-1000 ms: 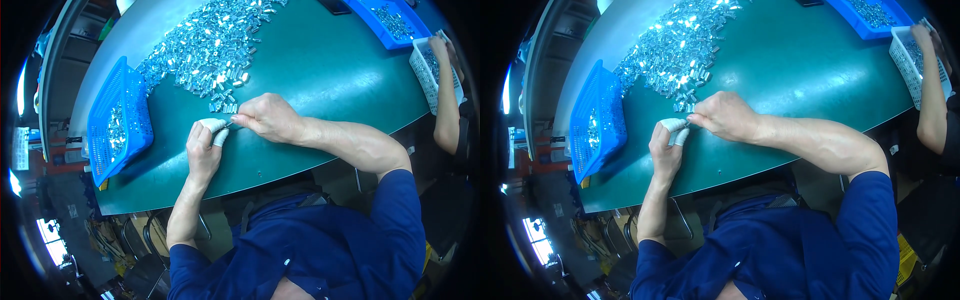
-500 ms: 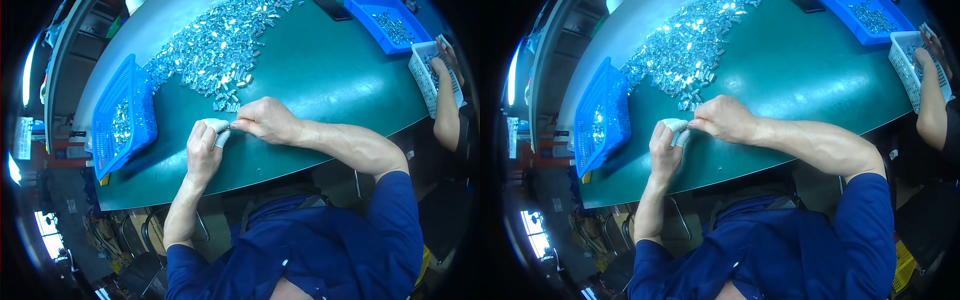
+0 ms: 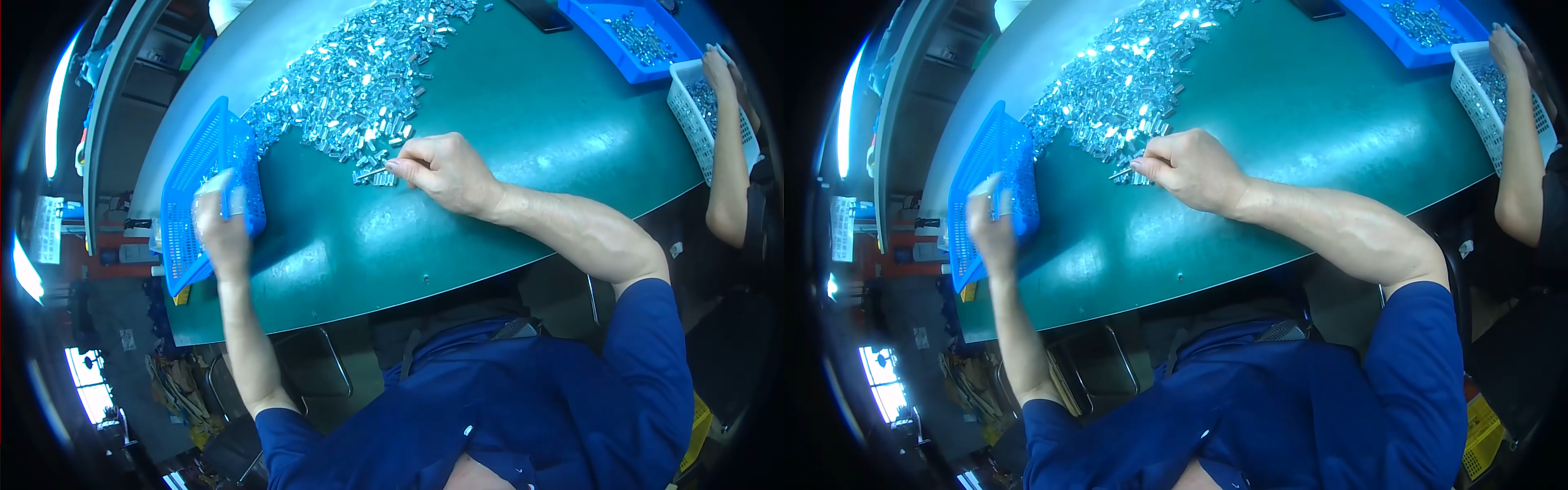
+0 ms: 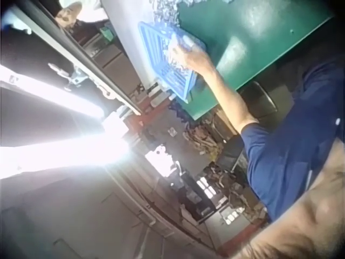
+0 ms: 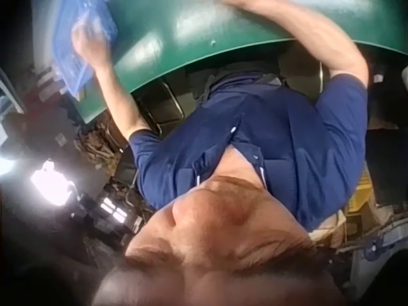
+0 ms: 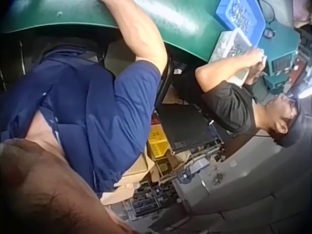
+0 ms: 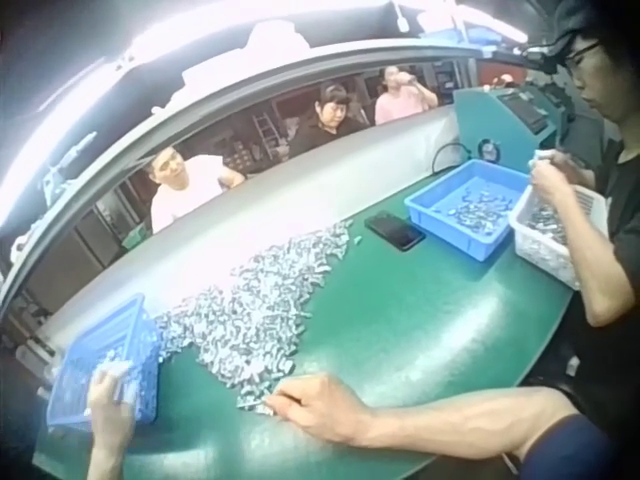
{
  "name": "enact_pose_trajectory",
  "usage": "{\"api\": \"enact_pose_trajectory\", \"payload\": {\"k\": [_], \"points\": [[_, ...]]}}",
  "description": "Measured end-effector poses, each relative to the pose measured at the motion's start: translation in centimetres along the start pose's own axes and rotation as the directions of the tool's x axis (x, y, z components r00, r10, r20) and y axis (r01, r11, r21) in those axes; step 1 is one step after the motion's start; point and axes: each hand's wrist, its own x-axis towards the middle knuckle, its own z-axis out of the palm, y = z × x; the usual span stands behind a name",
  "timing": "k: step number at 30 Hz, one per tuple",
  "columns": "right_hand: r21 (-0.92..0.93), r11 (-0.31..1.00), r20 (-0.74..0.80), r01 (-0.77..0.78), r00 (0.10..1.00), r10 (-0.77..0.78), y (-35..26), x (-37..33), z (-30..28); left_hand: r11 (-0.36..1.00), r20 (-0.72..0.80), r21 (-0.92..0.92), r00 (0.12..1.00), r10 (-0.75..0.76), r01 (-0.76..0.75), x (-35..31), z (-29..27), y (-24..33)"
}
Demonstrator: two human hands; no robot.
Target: The worker is picking up small metal pins from a central pile and sorting them using hands and a small metal rod tool.
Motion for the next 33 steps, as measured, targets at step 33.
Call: {"api": "enact_pose_trajectory", "payload": {"k": [33], "points": [[-0.060, 0.993, 0.194, -0.104, 0.975, 0.113, 0.0, -0.8, 1.5, 0.743, 0.230, -0.646, 0.973, -0.034, 0.178, -2.5, 7.5, 12.9]]}}
